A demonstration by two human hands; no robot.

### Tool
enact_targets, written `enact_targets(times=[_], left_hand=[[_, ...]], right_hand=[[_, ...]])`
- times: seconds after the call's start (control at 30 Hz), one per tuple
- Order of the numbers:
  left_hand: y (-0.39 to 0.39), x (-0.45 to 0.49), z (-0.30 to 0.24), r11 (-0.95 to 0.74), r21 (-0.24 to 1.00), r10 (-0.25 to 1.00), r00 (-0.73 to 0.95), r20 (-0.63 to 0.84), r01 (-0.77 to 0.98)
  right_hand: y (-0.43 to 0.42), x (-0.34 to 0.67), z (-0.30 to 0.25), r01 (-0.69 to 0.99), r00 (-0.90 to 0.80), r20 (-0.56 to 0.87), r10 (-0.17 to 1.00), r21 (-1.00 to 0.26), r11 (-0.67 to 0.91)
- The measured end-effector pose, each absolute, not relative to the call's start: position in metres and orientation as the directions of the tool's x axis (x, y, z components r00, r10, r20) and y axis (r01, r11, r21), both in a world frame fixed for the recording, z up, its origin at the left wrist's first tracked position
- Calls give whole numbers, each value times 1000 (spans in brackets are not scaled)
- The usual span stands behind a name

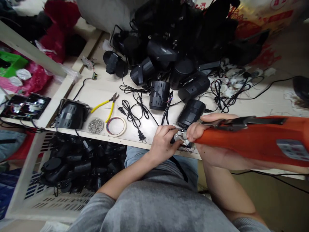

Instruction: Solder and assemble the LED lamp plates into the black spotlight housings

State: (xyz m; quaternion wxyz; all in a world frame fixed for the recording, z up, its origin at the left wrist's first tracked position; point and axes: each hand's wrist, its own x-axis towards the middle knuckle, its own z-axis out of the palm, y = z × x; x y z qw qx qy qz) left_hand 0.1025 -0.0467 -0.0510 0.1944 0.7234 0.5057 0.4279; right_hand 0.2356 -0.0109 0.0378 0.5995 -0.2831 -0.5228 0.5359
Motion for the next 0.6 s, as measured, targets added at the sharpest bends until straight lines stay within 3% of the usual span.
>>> enact_targets(times=[0.43, 0.53, 0.6], left_hand=[[-42, 102, -54, -417, 750, 904, 151, 399, 513], [-43, 101, -52, -402, 741, 911, 151, 384, 538], [-44, 100, -48, -415, 714, 904, 167, 394, 563]], right_hand=[[-3, 242, 18, -242, -259, 232, 938, -955, 169], [-4, 244, 24, -283, -227, 278, 933, -936, 210], [-6, 254, 36, -193, -204, 320, 925, -940, 282]])
